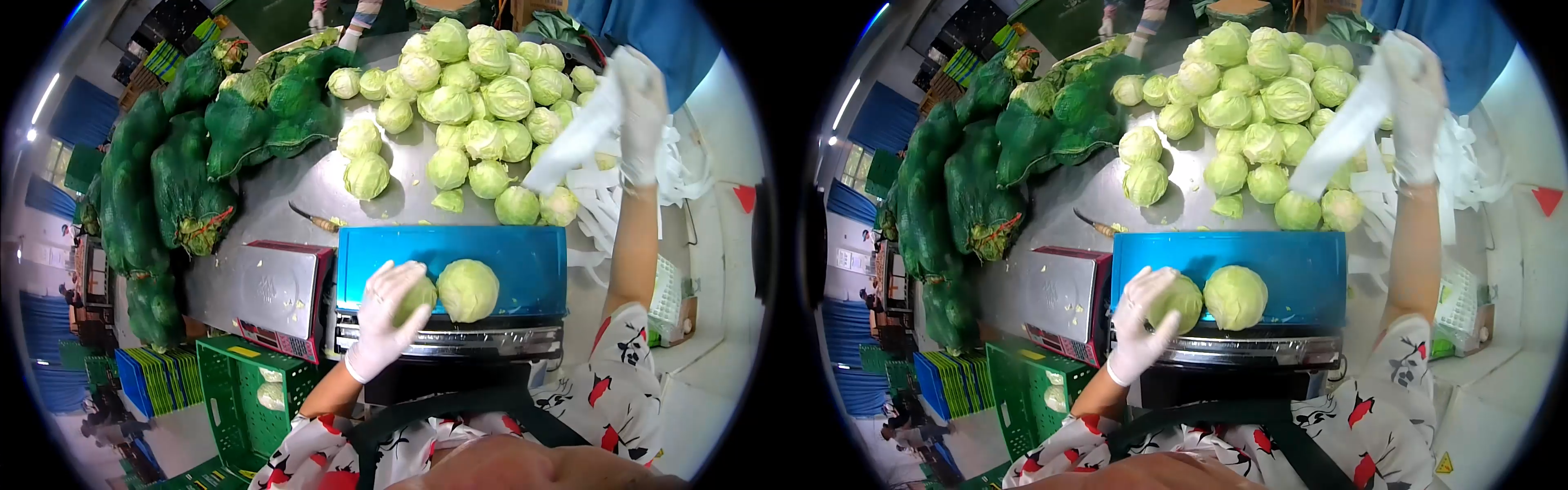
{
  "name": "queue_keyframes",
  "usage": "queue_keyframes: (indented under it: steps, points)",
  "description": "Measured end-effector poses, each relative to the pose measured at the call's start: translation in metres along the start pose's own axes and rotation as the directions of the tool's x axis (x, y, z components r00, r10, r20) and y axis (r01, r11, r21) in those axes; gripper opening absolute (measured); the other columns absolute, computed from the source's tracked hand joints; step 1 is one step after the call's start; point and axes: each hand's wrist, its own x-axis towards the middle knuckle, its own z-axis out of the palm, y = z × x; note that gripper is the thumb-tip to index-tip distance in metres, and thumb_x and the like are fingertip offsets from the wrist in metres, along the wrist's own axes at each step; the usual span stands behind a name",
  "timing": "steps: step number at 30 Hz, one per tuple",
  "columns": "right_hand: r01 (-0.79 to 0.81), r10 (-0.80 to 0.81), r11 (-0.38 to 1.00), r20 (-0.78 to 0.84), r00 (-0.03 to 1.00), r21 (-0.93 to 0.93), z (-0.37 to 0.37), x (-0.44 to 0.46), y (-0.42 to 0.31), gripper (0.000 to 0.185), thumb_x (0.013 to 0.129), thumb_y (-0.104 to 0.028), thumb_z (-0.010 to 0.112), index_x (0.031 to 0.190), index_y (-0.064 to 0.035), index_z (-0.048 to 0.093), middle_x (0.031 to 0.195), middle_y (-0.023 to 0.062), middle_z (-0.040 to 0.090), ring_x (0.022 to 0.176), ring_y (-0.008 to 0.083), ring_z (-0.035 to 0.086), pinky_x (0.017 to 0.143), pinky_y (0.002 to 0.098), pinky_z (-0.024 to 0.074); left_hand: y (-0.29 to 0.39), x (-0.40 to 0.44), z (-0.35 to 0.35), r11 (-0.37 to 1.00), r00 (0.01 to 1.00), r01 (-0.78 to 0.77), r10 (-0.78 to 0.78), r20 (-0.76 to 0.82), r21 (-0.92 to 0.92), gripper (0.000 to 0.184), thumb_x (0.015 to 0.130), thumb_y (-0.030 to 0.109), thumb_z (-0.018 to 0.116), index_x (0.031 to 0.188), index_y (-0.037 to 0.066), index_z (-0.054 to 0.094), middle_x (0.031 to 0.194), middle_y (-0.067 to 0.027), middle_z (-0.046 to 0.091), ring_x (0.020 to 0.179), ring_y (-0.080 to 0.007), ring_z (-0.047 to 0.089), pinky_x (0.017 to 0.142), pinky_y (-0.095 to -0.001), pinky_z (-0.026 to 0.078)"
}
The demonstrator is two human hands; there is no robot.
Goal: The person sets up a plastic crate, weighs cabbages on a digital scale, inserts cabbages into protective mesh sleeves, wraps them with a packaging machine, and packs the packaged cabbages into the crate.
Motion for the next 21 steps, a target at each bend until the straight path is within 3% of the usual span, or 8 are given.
queue_keyframes:
  steps: [6, 8, 11, 13, 14, 16, 18, 21]
  points:
    - [-0.316, 0.244, 0.940, 0.391, 0.887, 0.130, -0.016, -0.119, -0.072, 0.022, 0.102, -0.016, 0.054, 0.115, 0.0004, 0.060, 0.106, 0.0084, 0.065, 0.090, 0.0124, 0.063, 0.080, 0.0255, 0.0515, 0.022, -0.001, -0.006, 0.813, 0.957, 0.214, -0.286, -0.051, -0.541, 0.038, 0.093, 0.003, 0.057, 0.129, -0.007, 0.057, 0.121, -0.0179, 0.066, 0.116, -0.0242, 0.062, 0.106, -0.0383, 0.042]
    - [-0.752, 0.443, 0.454, 0.611, 0.656, 0.478, -0.015, -0.156, -0.081, 0.021, 0.103, -0.015, 0.051, 0.114, -0.0006, 0.060, 0.106, 0.0087, 0.064, 0.095, 0.0147, 0.062, 0.084, 0.0290, 0.0514, 0.023, -0.002, -0.001, 0.711, 0.941, 0.238, -0.338, -0.024, -0.662, 0.039, 0.094, 0.006, 0.057, 0.132, -0.007, 0.055, 0.125, -0.0176, 0.064, 0.120, -0.0245, 0.060, 0.107, -0.0379, 0.041]
    - [-0.380, 0.268, 0.914, 0.490, 0.829, 0.144, 0.019, -0.241, -0.052, 0.015, 0.097, -0.012, 0.060, 0.110, -0.0033, 0.059, 0.101, 0.0051, 0.063, 0.093, 0.0123, 0.060, 0.084, 0.0250, 0.0484, 0.028, -0.009, 0.008, 0.641, 0.963, 0.239, -0.256, 0.091, -0.730, 0.064, 0.095, 0.012, 0.061, 0.151, -0.001, 0.033, 0.149, -0.0163, 0.045, 0.139, -0.0233, 0.041, 0.115, -0.0360, 0.029]
    - [-0.434, 0.321, 0.884, 0.450, 0.833, 0.174, 0.047, -0.281, -0.074, 0.014, 0.094, -0.009, 0.065, 0.106, -0.0035, 0.060, 0.101, 0.0042, 0.063, 0.094, 0.0121, 0.059, 0.086, 0.0244, 0.0472, 0.032, -0.019, 0.022, 0.516, 0.960, 0.274, -0.204, 0.193, -0.812, 0.085, 0.093, 0.023, 0.066, 0.157, 0.002, 0.015, 0.160, -0.0141, 0.028, 0.147, -0.0210, 0.026, 0.120, -0.0352, 0.017]
    - [-0.612, 0.441, 0.713, 0.460, 0.771, 0.341, 0.058, -0.294, -0.087, 0.012, 0.092, -0.006, 0.066, 0.102, -0.0028, 0.061, 0.103, 0.0046, 0.063, 0.096, 0.0127, 0.059, 0.088, 0.0250, 0.0470, 0.038, -0.027, 0.028, 0.382, 0.958, 0.259, -0.221, 0.184, -0.887, 0.079, 0.093, 0.023, 0.068, 0.155, 0.002, 0.025, 0.157, -0.0130, 0.035, 0.143, -0.0203, 0.034, 0.118, -0.0348, 0.024]
    - [-0.203, 0.185, 0.979, 0.317, 0.930, 0.026, 0.054, -0.315, -0.086, 0.013, 0.089, -0.006, 0.069, 0.099, -0.0020, 0.061, 0.101, 0.0044, 0.065, 0.097, 0.0147, 0.060, 0.087, 0.0277, 0.0486, 0.045, -0.045, 0.023, 0.160, 0.832, 0.459, -0.423, 0.360, -0.874, 0.061, 0.094, 0.018, 0.068, 0.147, 0.002, 0.043, 0.151, -0.0125, 0.045, 0.136, -0.0194, 0.043, 0.116, -0.0341, 0.030]
    - [-0.612, 0.558, 0.768, 0.271, 0.784, 0.188, 0.039, -0.318, -0.101, 0.016, 0.089, -0.007, 0.069, 0.101, -0.0010, 0.059, 0.098, 0.0056, 0.066, 0.094, 0.0155, 0.061, 0.082, 0.0286, 0.0507, 0.038, -0.067, 0.024, 0.136, 0.850, 0.399, -0.425, 0.310, -0.907, 0.017, 0.096, 0.008, 0.064, 0.110, 0.001, 0.067, 0.139, -0.0133, 0.056, 0.126, -0.0203, 0.054, 0.112, -0.0359, 0.037]
    - [-0.138, 0.190, 0.981, 0.559, 0.807, -0.134, 0.002, -0.330, -0.102, 0.023, 0.091, -0.006, 0.067, 0.110, 0.0041, 0.060, 0.106, 0.0080, 0.066, 0.099, 0.0144, 0.062, 0.086, 0.0314, 0.0528, 0.035, -0.093, 0.009, -0.073, 0.900, 0.321, -0.286, 0.328, -0.944, 0.014, 0.098, 0.010, 0.061, 0.107, 0.001, 0.065, 0.123, -0.0120, 0.065, 0.118, -0.0203, 0.058, 0.109, -0.0373, 0.039]
